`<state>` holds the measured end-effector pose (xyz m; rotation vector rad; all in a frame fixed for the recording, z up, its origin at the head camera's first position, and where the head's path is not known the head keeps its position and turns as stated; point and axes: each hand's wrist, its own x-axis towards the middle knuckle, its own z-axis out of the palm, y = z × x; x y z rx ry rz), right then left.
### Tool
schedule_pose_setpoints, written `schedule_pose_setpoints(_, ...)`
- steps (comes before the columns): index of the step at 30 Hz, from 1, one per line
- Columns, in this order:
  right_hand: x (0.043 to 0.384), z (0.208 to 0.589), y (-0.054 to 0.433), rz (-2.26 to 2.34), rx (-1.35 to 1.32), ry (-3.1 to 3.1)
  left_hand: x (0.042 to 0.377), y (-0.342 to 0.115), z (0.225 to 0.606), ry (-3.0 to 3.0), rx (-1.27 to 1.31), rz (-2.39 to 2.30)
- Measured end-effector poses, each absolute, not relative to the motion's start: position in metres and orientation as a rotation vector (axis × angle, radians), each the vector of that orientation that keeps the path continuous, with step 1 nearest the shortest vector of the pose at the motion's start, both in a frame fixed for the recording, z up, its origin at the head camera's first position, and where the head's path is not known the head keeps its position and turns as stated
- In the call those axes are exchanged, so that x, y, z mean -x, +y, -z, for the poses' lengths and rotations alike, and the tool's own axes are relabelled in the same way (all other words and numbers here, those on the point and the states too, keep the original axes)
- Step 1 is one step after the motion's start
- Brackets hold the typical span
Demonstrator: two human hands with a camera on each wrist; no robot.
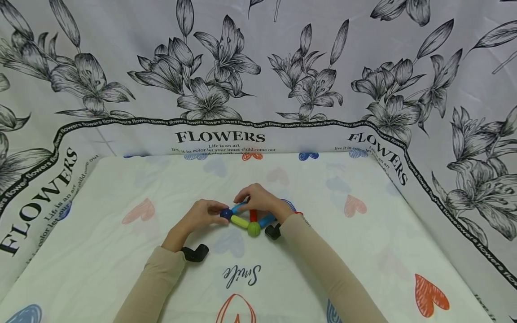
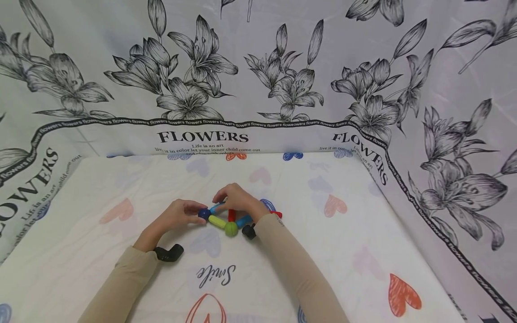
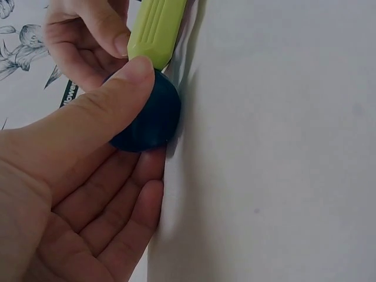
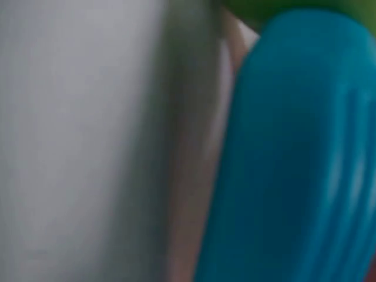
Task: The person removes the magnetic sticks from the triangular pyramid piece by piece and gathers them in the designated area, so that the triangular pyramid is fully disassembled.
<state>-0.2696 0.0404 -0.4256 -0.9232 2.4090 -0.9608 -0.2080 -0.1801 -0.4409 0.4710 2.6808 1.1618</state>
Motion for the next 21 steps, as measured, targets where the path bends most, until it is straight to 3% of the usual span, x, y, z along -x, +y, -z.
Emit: schedule_pose_setpoints(21,0.2695,0.4266,0.0389,0.915,0.913,2.457,0.2068,-0.1785,0.4425,2.676,-0.438,-1.18)
